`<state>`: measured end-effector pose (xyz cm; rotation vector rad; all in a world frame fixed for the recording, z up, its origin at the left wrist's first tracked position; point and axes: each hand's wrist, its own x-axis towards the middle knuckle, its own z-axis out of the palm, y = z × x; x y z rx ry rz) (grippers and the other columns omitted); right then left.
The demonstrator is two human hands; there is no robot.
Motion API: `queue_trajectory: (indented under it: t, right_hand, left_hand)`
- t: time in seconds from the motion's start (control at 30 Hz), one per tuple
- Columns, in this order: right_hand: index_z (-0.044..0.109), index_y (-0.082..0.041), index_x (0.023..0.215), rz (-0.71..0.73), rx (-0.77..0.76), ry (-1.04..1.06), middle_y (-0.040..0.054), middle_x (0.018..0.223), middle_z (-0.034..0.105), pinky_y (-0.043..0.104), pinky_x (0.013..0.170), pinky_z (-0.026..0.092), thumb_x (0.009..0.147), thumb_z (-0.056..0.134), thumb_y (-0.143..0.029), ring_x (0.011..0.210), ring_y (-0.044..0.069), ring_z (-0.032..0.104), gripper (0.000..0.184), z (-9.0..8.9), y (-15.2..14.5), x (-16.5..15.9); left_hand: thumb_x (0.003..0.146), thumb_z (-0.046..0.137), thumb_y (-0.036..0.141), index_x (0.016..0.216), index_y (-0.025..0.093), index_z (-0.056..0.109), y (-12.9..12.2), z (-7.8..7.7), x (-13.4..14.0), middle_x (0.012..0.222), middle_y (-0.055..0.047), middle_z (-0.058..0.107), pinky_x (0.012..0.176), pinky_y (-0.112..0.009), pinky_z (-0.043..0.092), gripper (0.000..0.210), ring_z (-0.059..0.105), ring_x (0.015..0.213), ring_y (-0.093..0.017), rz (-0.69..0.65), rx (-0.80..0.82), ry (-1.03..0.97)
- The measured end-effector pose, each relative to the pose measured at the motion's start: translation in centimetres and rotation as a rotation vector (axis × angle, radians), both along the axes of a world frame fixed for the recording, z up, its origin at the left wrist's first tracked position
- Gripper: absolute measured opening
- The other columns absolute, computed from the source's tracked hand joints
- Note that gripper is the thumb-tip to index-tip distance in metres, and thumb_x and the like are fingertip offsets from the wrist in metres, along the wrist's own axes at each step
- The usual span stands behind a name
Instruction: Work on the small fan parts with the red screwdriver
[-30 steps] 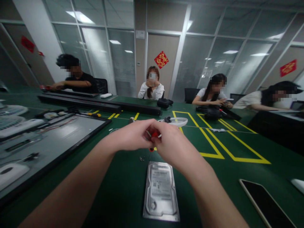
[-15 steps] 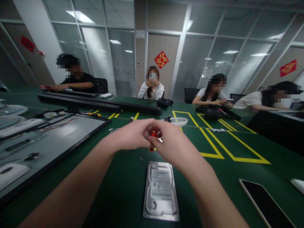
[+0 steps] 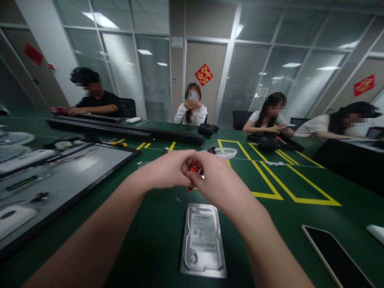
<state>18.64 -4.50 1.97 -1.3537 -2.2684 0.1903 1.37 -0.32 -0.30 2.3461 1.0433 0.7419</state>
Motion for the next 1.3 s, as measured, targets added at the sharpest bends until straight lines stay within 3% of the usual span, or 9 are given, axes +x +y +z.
queue_trajectory:
  t: [0.1, 0.23, 0.47, 0.67, 0.9, 1.1, 1.3]
  right_hand:
    - [0.072, -0.022, 0.092, -0.008, -0.007, -0.019, 0.0038, 0.094, 0.077, 0.029, 0.071, 0.045, 0.089, 0.063, -0.012, 0.085, 0.021, 0.07, 0.013, 0.03, 0.09, 0.05]
    - [0.075, -0.023, 0.102, 0.035, -0.025, 0.002, 0.0037, 0.105, 0.078, 0.029, 0.08, 0.047, 0.089, 0.057, -0.004, 0.095, 0.021, 0.071, 0.029, 0.04, 0.1, 0.26]
    - [0.07, -0.021, 0.091, -0.035, 0.009, -0.017, 0.0041, 0.091, 0.076, 0.03, 0.068, 0.044, 0.089, 0.067, -0.02, 0.081, 0.021, 0.069, 0.003, -0.04, 0.03, 0.15]
    - [0.071, -0.022, 0.104, 0.051, -0.027, 0.007, 0.0051, 0.105, 0.077, 0.03, 0.078, 0.048, 0.088, 0.056, -0.004, 0.093, 0.021, 0.07, 0.028, -0.21, 0.11, 0.29]
    - [0.069, -0.02, 0.09, -0.057, 0.011, -0.031, 0.0041, 0.086, 0.075, 0.03, 0.065, 0.044, 0.089, 0.069, -0.022, 0.077, 0.021, 0.067, 0.002, 0.06, -0.03, -0.04]
    - [0.075, -0.023, 0.099, 0.03, -0.041, 0.001, 0.0028, 0.103, 0.077, 0.029, 0.079, 0.046, 0.089, 0.056, -0.005, 0.093, 0.02, 0.07, 0.028, 0.09, -0.05, 0.27]
    - [0.072, -0.022, 0.093, -0.024, -0.021, 0.012, 0.0017, 0.089, 0.076, 0.03, 0.068, 0.043, 0.09, 0.069, -0.024, 0.08, 0.019, 0.068, 0.005, 0.16, -0.19, 0.17]
  left_hand:
    - [0.067, 0.08, 0.023, 0.11, 0.021, 0.065, -0.12, 0.15, -0.06, 0.105, -0.005, 0.074, 0.07, -0.029, 0.052, 0.046, 0.07, 0.089, -0.022, -0.003, -0.001, 0.016]
    - [0.071, 0.075, 0.019, 0.113, 0.02, 0.066, -0.1, 0.19, -0.13, 0.109, -0.007, 0.074, 0.074, -0.029, 0.054, 0.043, 0.07, 0.094, -0.023, -0.014, 0.02, 0.03]
    - [0.069, 0.078, 0.024, 0.112, 0.02, 0.065, 0.08, -0.28, -0.08, 0.099, -0.005, 0.075, 0.068, -0.028, 0.053, 0.045, 0.07, 0.084, -0.021, 0.003, -0.017, 0.008]
    - [0.071, 0.073, 0.014, 0.112, 0.02, 0.066, -0.11, 0.12, 0.01, 0.107, -0.006, 0.075, 0.076, -0.029, 0.054, 0.042, 0.07, 0.093, -0.022, -0.034, 0.009, -0.009]
    - [0.068, 0.079, 0.024, 0.109, 0.021, 0.066, -0.21, 0.15, -0.02, 0.093, -0.003, 0.074, 0.065, -0.028, 0.049, 0.043, 0.067, 0.078, -0.019, 0.018, 0.009, 0.013]
    - [0.071, 0.073, 0.017, 0.11, 0.021, 0.066, -0.28, 0.25, -0.05, 0.104, -0.005, 0.074, 0.07, -0.029, 0.051, 0.04, 0.069, 0.089, -0.022, -0.014, 0.06, 0.037]
    - [0.072, 0.075, 0.024, 0.112, 0.02, 0.067, -0.03, -0.22, 0.01, 0.104, -0.005, 0.075, 0.072, -0.03, 0.052, 0.041, 0.07, 0.087, -0.022, -0.021, 0.017, -0.004]
